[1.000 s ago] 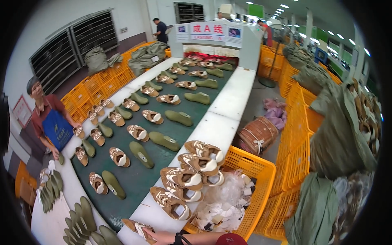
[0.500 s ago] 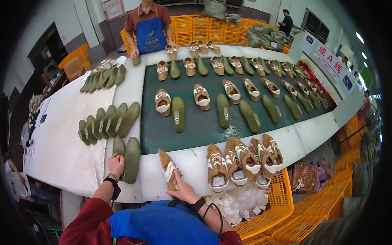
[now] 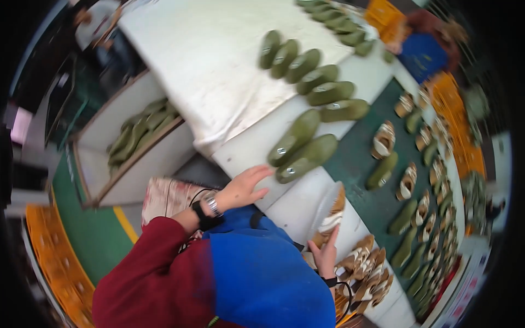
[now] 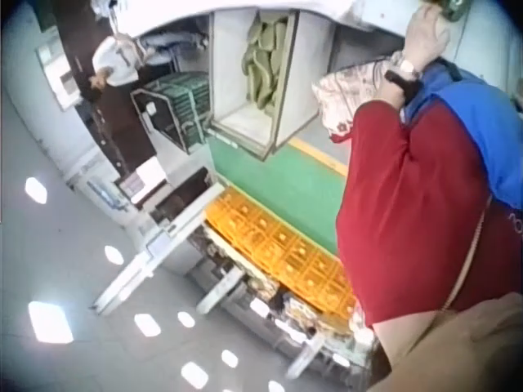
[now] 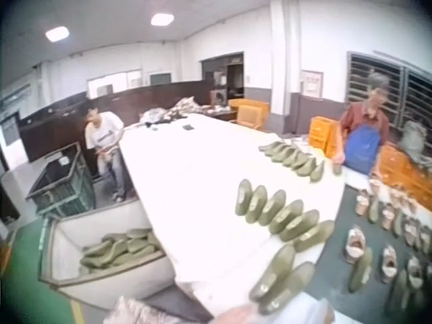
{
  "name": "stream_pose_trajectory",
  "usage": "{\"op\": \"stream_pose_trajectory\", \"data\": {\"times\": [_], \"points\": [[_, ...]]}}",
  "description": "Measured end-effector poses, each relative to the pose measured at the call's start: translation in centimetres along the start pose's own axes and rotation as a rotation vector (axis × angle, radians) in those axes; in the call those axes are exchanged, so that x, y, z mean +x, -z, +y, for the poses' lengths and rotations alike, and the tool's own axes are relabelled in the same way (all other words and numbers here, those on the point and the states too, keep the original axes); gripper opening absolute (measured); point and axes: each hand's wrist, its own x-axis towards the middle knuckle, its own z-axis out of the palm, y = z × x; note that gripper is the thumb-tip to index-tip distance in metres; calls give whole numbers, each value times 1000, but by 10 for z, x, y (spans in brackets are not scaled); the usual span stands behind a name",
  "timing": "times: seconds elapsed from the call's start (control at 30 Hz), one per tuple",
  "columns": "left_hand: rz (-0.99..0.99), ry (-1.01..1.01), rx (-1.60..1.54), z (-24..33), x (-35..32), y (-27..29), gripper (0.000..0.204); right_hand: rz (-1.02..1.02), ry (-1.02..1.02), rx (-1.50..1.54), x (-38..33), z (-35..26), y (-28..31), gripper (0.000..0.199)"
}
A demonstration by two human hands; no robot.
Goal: Organizing and preparing shoes and shoe lasts on a manufacturing production line.
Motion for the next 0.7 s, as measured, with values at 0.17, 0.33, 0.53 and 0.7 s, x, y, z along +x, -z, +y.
{"op": "stream_pose_trajectory", "data": {"times": [0.17,0.33,0.53,0.7], "points": [[27,937,-28,-30,-201,56,41,-100,73,-69,28,6,24,96],[36,1698,-522,-44,-359,3,36,-219,142,-53,45,9,33,93],[235,1821,-1179,-63,-388,-98,53,-259,144,-52,49,7,34,93],[792,1666,-1419,-67,-356,-92,53,-279,201,-49,51,12,35,92]]}}
